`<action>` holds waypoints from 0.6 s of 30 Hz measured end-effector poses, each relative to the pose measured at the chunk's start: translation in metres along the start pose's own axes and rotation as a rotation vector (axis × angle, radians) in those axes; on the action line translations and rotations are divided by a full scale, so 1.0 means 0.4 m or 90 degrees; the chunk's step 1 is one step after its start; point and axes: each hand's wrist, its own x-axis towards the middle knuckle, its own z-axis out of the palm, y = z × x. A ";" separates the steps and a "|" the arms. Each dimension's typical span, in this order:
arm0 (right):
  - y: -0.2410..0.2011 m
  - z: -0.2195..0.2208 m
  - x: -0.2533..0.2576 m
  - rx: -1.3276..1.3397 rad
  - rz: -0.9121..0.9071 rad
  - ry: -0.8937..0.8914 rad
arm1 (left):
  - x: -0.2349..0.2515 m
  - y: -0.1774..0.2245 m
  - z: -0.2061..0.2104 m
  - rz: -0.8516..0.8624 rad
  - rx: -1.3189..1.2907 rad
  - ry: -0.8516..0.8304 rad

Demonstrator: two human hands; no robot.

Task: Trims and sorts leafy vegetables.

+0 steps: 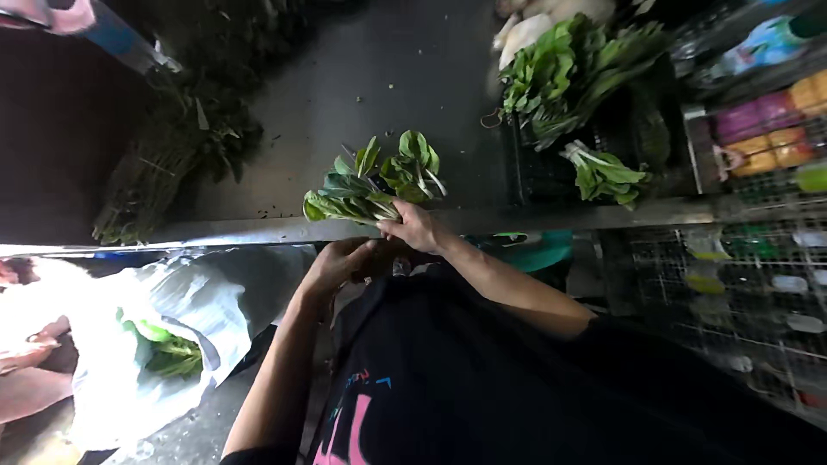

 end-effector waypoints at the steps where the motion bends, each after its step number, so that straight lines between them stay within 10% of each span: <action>1: 0.000 -0.014 -0.003 0.024 0.020 0.008 | -0.020 0.032 -0.017 0.018 0.096 0.043; 6: -0.017 -0.037 0.004 -0.157 0.072 -0.023 | -0.013 0.202 0.011 0.264 0.479 0.127; 10: -0.053 -0.023 0.014 -0.252 0.083 -0.107 | 0.116 0.102 0.065 0.280 0.731 0.122; 14: -0.024 -0.013 0.038 -0.174 0.121 -0.143 | 0.162 -0.006 0.035 0.372 0.682 0.211; 18: -0.022 -0.017 0.077 -0.066 0.068 0.037 | 0.150 -0.005 -0.042 0.156 0.429 0.239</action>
